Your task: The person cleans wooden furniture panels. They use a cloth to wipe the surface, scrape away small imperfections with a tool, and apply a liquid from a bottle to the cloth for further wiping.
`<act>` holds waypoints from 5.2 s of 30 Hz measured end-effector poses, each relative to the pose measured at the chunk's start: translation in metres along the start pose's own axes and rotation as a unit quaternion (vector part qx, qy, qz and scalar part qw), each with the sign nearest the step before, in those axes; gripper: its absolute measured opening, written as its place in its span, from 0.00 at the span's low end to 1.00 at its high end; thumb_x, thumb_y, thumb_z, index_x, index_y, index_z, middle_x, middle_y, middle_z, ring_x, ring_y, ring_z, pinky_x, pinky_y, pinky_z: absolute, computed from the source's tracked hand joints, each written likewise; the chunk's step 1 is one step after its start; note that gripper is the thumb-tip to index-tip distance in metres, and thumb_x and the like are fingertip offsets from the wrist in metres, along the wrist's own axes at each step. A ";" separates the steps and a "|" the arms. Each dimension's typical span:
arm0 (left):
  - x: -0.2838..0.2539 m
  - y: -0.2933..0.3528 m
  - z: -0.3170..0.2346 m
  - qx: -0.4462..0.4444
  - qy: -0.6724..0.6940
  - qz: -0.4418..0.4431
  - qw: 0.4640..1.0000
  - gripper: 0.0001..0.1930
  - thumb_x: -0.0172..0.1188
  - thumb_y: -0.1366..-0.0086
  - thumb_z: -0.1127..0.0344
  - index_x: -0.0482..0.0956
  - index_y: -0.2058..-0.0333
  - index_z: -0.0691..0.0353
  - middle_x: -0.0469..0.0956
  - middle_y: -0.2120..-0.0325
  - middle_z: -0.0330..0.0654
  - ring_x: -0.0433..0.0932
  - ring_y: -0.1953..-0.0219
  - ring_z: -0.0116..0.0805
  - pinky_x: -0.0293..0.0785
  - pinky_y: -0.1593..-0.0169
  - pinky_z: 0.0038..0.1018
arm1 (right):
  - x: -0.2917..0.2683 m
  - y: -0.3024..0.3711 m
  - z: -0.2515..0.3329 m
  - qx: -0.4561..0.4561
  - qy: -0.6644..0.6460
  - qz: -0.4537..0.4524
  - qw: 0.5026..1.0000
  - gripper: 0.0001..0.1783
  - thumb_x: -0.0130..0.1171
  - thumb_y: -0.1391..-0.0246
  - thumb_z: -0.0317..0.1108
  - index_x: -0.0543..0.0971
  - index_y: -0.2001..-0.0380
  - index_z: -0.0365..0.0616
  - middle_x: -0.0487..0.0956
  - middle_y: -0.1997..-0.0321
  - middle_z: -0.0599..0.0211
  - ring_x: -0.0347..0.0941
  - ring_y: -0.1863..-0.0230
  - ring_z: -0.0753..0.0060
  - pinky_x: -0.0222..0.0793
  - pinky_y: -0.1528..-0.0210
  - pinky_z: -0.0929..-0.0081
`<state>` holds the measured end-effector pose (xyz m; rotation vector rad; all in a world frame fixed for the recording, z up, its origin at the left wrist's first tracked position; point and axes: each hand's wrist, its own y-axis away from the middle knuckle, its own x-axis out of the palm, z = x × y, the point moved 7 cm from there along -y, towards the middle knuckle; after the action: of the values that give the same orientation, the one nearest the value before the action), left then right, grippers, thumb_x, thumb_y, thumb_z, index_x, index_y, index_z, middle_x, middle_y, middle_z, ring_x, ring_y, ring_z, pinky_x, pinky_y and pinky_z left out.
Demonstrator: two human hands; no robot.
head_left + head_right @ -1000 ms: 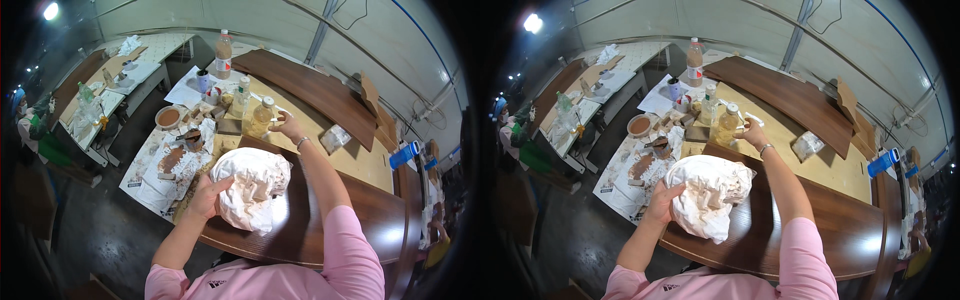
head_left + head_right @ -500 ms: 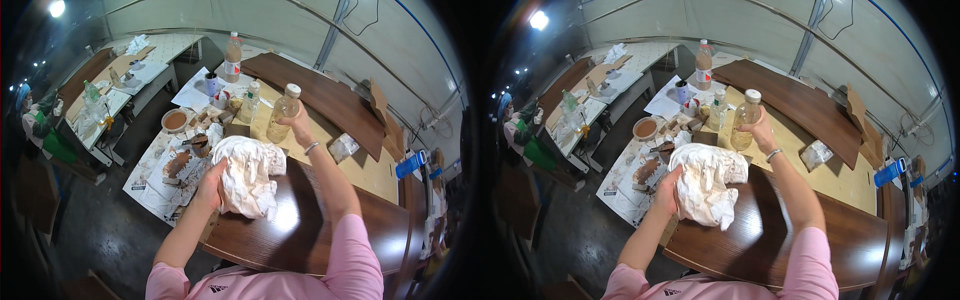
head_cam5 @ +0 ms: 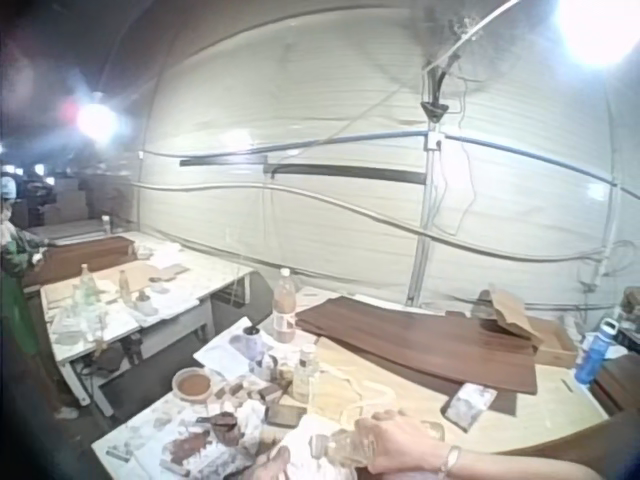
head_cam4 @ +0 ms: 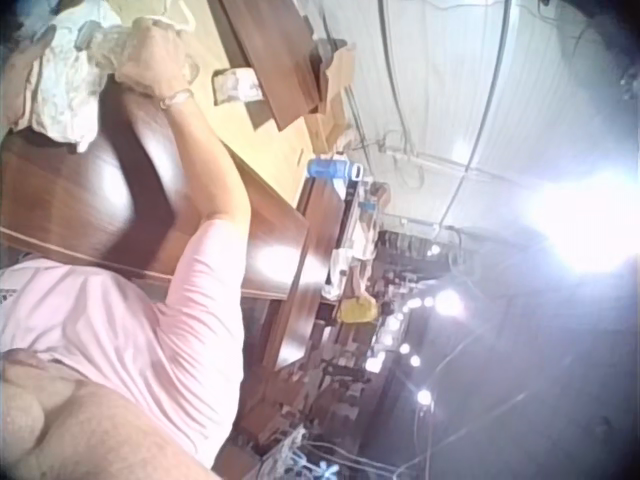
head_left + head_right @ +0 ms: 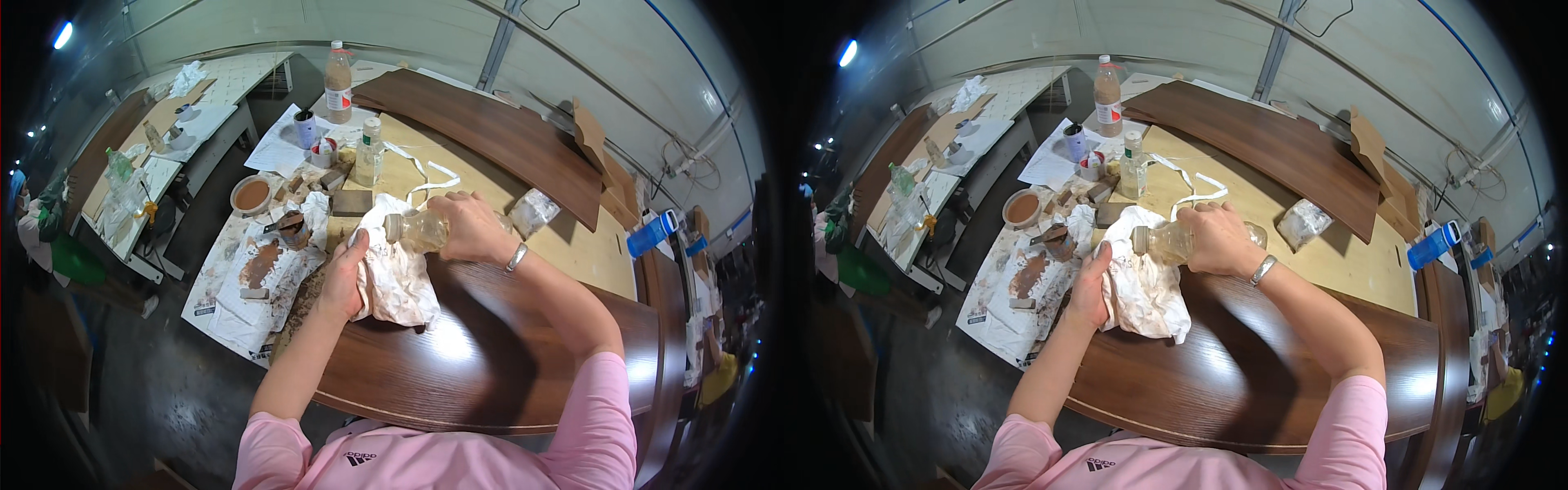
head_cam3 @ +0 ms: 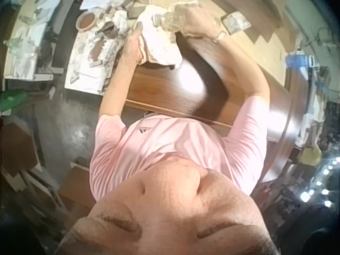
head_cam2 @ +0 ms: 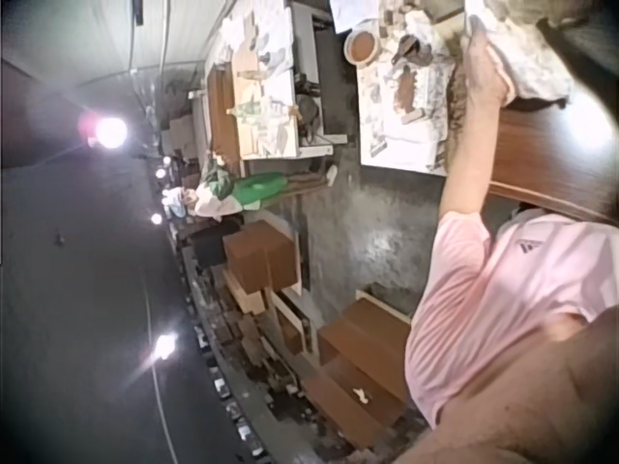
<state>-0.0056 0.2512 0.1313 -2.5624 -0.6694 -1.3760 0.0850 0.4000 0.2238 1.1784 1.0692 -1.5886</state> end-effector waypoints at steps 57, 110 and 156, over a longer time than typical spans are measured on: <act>0.065 0.111 -0.030 0.055 -0.619 0.181 0.762 0.22 0.58 0.34 0.72 0.72 0.42 0.71 0.72 0.41 0.55 0.69 0.37 0.46 0.61 0.34 0.39 | 0.142 -0.109 -0.127 0.225 -0.373 -0.088 0.896 0.48 0.78 0.67 0.30 0.68 0.38 0.39 0.77 0.44 0.49 0.74 0.44 0.55 0.70 0.42 0.66; 0.479 -0.035 0.736 0.186 -0.746 0.546 0.333 0.36 0.48 0.30 0.44 0.57 0.32 0.62 0.54 0.30 0.49 0.50 0.28 0.51 0.49 0.31 0.55 | -0.052 0.691 -0.164 0.408 0.024 -0.377 0.831 0.20 0.64 0.54 0.36 0.80 0.56 0.41 0.78 0.47 0.56 0.71 0.42 0.47 0.62 0.37 0.50; 0.478 0.072 0.736 0.207 -0.676 0.611 0.357 0.28 0.52 0.30 0.57 0.63 0.34 0.60 0.64 0.34 0.50 0.56 0.30 0.47 0.52 0.30 0.49 | -0.027 0.716 -0.157 0.385 0.054 -0.468 0.794 0.17 0.55 0.54 0.31 0.82 0.60 0.37 0.81 0.49 0.58 0.77 0.48 0.61 0.65 0.45 0.64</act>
<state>0.8089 0.5858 0.1132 -1.9205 0.7693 1.3274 0.8108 0.3682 0.1224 1.3161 1.1904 -2.9739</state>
